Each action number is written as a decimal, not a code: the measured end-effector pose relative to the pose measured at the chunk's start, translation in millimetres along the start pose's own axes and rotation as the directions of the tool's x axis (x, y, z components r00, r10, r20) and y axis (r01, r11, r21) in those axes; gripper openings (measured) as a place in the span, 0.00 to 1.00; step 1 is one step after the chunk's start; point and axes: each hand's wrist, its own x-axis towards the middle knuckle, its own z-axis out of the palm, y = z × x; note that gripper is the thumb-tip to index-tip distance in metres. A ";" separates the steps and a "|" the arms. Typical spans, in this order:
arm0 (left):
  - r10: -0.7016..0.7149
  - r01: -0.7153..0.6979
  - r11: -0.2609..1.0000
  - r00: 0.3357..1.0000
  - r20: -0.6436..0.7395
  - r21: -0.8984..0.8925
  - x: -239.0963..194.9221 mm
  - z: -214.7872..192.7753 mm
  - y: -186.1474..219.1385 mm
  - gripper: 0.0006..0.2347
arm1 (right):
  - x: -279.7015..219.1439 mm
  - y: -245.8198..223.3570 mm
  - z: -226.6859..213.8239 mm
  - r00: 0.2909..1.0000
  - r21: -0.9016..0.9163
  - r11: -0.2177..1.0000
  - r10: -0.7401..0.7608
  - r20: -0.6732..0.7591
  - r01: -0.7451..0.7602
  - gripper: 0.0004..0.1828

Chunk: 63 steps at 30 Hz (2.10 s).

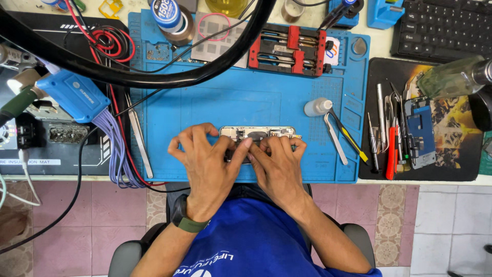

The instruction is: The person works on a disassembled smartphone, using a multimeter to test a small circuit board, then uses a screwdriver to remove screws from the board and a plastic spudger to pry and adjust internal components within the phone chassis.

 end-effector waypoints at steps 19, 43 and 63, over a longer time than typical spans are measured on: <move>0.097 -0.094 0.995 0.992 0.085 -0.034 6.3 -10.5 -4.6 0.05 | 0.5 -0.4 -2.3 1.000 -0.037 0.999 0.008 0.027 -0.007 0.20; 0.104 -0.104 0.995 0.994 0.039 0.005 12.0 -46.0 -9.0 0.04 | 0.4 -0.6 -4.4 0.999 -0.016 1.000 -0.007 0.033 0.008 0.19; 0.054 0.021 0.821 0.992 0.115 -0.571 -61.7 -42.6 -2.4 0.05 | -83.7 -18.2 -7.3 0.849 0.823 0.268 0.340 0.406 -0.501 0.13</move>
